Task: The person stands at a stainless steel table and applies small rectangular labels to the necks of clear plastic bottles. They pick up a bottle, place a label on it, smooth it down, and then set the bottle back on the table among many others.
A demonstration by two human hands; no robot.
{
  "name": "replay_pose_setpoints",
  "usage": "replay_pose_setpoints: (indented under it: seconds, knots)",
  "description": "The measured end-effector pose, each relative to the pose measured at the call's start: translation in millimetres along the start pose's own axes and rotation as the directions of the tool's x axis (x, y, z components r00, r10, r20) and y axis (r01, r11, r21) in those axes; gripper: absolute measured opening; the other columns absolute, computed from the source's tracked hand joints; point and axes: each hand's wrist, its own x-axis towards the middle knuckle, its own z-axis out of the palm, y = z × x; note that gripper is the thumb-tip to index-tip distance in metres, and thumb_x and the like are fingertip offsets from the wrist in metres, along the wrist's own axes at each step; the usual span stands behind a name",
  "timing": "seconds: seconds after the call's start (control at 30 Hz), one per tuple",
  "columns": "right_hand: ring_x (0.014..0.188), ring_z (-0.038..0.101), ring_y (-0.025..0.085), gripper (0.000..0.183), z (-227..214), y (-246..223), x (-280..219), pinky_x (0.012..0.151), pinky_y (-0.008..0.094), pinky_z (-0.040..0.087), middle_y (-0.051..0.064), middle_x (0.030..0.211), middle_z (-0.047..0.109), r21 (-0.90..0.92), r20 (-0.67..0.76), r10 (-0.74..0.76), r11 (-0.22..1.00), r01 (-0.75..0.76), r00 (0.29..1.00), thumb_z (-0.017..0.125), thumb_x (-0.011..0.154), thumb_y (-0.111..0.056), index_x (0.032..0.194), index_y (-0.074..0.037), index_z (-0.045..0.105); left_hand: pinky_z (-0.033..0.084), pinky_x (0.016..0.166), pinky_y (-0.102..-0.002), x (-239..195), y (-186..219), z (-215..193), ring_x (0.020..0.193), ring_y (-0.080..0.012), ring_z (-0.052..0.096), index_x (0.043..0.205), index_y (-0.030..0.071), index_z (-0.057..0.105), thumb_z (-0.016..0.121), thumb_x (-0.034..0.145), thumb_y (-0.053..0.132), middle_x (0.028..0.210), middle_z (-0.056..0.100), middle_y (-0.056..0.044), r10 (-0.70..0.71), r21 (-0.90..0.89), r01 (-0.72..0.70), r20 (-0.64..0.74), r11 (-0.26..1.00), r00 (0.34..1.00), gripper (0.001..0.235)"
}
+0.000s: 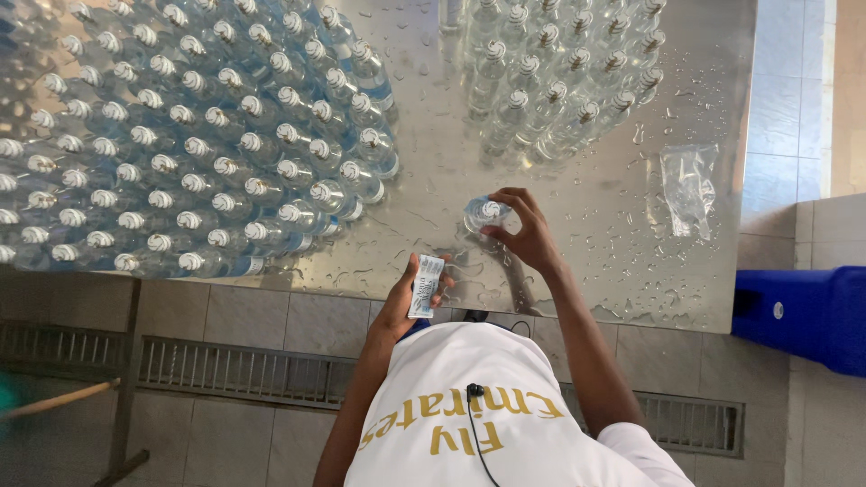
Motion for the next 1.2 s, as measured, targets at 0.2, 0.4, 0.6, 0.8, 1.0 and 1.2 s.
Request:
replay_pose_setpoints:
  seconds: [0.2, 0.4, 0.6, 0.8, 1.0, 1.2]
  knots:
    - [0.133, 0.066, 0.037, 0.077, 9, 20, 0, 0.116, 0.049, 0.052, 0.013, 0.146, 0.066, 0.036, 0.002, 0.002, 0.999, -0.003, 1.000, 0.098, 0.079, -0.030, 0.146, -0.011, 0.066, 0.054, 0.062, -0.028, -6, 1, -1, 0.070, -0.0164, 0.070, 0.160, 0.006, 0.056, 0.047, 0.107, 0.074, 0.113, 0.081, -0.019, 0.042, -0.015, -0.042, -0.025, 0.999, 0.999, 0.087]
    - [0.137, 0.064, 0.037, 0.085, 29, 50, -5, 0.118, 0.052, 0.050, 0.012, 0.149, 0.066, 0.052, 0.058, 0.110, 0.992, -0.113, 0.992, 0.099, 0.078, -0.039, 0.149, -0.010, 0.063, 0.054, 0.061, -0.029, -9, -1, -3, 0.070, -0.0161, 0.068, 0.163, 0.004, 0.053, 0.048, 0.106, 0.076, 0.114, 0.080, -0.018, 0.062, -0.007, -0.062, -0.042, 0.998, 0.997, 0.092]
    - [0.129, 0.066, 0.050, 0.081, 58, 98, -25, 0.115, 0.064, 0.051, 0.026, 0.132, 0.072, 0.047, 0.023, 0.224, 0.973, -0.225, 0.974, 0.098, 0.081, -0.037, 0.145, -0.003, 0.062, 0.054, 0.060, -0.030, -14, -1, -3, 0.068, -0.0173, 0.067, 0.160, 0.005, 0.057, 0.048, 0.106, 0.076, 0.113, 0.079, -0.018, 0.072, -0.031, -0.073, -0.055, 0.997, 0.996, 0.089]
    - [0.127, 0.066, 0.052, 0.072, 74, 142, -36, 0.109, 0.064, 0.052, 0.029, 0.125, 0.074, 0.037, 0.034, 0.291, 0.956, -0.292, 0.956, 0.095, 0.084, -0.035, 0.137, 0.001, 0.063, 0.054, 0.061, -0.031, -11, -9, -15, 0.070, -0.0167, 0.068, 0.162, 0.005, 0.053, 0.049, 0.106, 0.077, 0.114, 0.078, -0.018, 0.077, -0.041, -0.079, -0.055, 0.996, 0.996, 0.092]
    - [0.129, 0.067, 0.049, 0.066, 67, 129, -34, 0.109, 0.061, 0.052, 0.027, 0.127, 0.074, 0.035, 0.103, 0.318, 0.946, -0.323, 0.942, 0.094, 0.087, -0.029, 0.138, 0.000, 0.064, 0.054, 0.061, -0.031, -11, -11, -21, 0.070, -0.0172, 0.067, 0.162, 0.004, 0.053, 0.049, 0.106, 0.077, 0.114, 0.078, -0.019, 0.095, -0.049, -0.099, -0.068, 0.994, 0.993, 0.092]
    - [0.127, 0.067, 0.052, 0.068, 63, 122, -29, 0.107, 0.064, 0.054, 0.030, 0.129, 0.072, -0.014, 0.152, 0.340, 0.940, -0.342, 0.928, 0.091, 0.091, -0.030, 0.142, 0.004, 0.062, 0.055, 0.062, -0.029, -14, -7, -18, 0.071, -0.0155, 0.067, 0.164, 0.004, 0.051, 0.050, 0.104, 0.079, 0.113, 0.078, -0.017, 0.082, -0.059, -0.087, -0.078, 0.994, 0.994, 0.095]
